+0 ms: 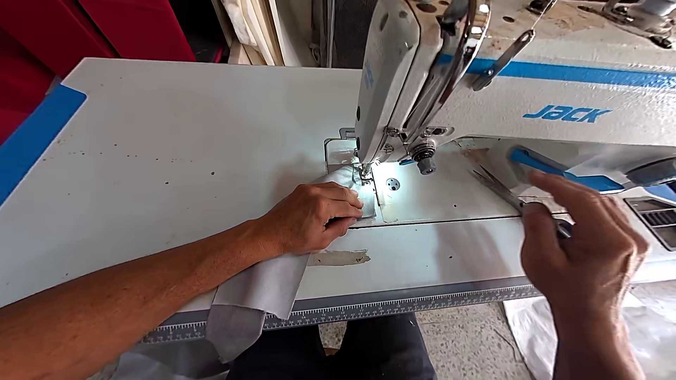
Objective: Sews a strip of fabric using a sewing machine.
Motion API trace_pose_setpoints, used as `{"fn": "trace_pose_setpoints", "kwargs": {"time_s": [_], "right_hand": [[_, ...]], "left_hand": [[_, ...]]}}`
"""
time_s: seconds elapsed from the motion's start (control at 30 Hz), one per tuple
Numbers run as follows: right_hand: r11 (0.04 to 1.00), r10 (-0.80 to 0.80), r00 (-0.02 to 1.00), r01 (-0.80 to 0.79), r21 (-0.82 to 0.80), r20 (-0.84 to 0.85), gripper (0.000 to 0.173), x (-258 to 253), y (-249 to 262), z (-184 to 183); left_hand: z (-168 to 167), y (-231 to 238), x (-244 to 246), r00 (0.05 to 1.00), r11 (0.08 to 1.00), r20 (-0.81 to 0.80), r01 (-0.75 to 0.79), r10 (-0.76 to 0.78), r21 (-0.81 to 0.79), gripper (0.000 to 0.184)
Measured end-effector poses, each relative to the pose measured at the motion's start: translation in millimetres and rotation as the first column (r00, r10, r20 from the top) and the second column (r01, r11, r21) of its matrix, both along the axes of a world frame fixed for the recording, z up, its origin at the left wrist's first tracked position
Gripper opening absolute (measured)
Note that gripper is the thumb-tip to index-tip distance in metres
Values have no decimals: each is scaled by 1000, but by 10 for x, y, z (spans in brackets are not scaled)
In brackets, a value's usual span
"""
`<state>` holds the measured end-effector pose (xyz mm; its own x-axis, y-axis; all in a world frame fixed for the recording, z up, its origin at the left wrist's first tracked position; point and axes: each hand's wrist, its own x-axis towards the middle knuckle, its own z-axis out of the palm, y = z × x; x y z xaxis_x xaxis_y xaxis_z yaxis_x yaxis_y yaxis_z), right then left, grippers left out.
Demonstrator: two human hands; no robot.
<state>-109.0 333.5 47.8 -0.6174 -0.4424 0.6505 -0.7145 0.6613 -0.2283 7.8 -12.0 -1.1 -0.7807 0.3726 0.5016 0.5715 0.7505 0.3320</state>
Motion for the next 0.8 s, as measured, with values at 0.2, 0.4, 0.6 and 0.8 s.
{"fn": "trace_pose_setpoints", "kwargs": {"time_s": [0.2, 0.4, 0.6, 0.8], "right_hand": [[972, -225, 971, 217, 95, 82, 51, -273, 352, -108], [966, -238, 969, 229, 119, 68, 53, -312, 442, -172], [968, -232, 968, 220, 117, 98, 55, -308, 461, -161], [970, -228, 971, 221, 100, 69, 51, -345, 532, -146]], "left_hand": [[3, -14, -17, 1000, 1000, -1, -4, 4, -10, 25], [12, -42, -58, 1000, 1000, -2, -18, 18, -17, 25], [4, -93, -124, 1000, 1000, -30, -10, 10, -27, 26], [7, -165, -189, 999, 999, -36, 6, -8, -41, 25]]}}
